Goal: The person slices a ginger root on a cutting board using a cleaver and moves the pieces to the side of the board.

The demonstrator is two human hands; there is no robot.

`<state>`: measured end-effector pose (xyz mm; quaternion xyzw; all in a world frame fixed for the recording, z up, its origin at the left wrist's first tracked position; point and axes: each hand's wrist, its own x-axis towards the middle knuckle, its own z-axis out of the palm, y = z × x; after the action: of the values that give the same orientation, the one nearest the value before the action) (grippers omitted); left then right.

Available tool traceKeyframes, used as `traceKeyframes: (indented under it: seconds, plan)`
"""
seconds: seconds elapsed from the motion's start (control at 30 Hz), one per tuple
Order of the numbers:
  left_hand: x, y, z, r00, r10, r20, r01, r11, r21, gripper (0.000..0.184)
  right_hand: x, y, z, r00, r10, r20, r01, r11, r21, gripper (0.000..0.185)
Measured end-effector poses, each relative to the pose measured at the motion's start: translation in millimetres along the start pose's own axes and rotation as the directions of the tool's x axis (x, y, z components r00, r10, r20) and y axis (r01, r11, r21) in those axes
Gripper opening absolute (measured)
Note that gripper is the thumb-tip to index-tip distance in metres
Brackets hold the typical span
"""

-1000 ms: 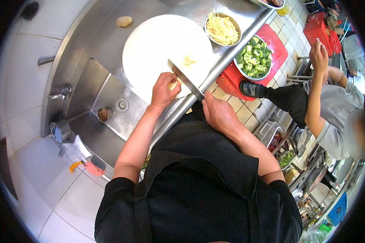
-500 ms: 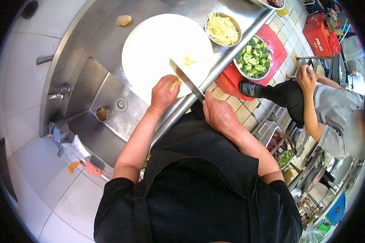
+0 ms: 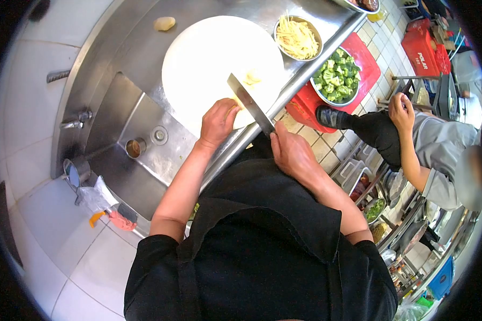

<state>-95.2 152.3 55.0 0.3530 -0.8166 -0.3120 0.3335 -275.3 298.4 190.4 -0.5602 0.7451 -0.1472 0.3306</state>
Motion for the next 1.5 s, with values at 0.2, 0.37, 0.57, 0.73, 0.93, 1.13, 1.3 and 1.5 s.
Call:
traceKeyframes:
  seconds: [0.2,0.37,0.57,0.73,0.93,1.13,1.3,1.5]
  plan:
    - [-1,0,1,0.999,0.013,-0.039,-0.013,1.000,0.011,0.017,0,-3,-4,0.998,0.057,0.000,-0.057,0.998,0.004,0.019]
    - [-2,-1,2,0.998,0.026,-0.063,-0.026,1.000,-0.001,0.015,1,-2,-3,0.999,0.031,0.010,-0.031,0.999,-0.010,0.019]
    - [0,2,0,0.999,-0.006,-0.043,0.006,1.000,-0.009,0.015,1,-2,-3,1.000,0.027,0.000,-0.027,1.000,0.014,0.019]
    - [-1,0,2,0.999,0.021,-0.026,-0.020,1.000,0.023,0.014,1,3,1,1.000,0.014,-0.003,-0.014,1.000,-0.014,0.019]
    - [2,-3,0,0.993,-0.114,0.044,0.116,0.992,-0.048,0.023,2,4,-9,0.991,0.068,-0.116,-0.071,0.997,-0.016,0.019]
    - [37,22,2,0.954,-0.149,0.258,0.117,0.984,0.137,0.047,2,23,-12,0.979,0.072,-0.192,-0.076,0.997,-0.011,0.020]
    - [43,17,5,0.934,-0.191,0.302,0.156,0.978,0.137,0.050,-6,32,-2,0.984,0.135,-0.121,-0.131,0.991,0.037,0.020]
    - [39,17,0,0.925,-0.278,0.260,0.266,0.960,0.084,0.049,-11,36,5,0.983,0.175,-0.063,-0.170,0.983,0.075,0.020]
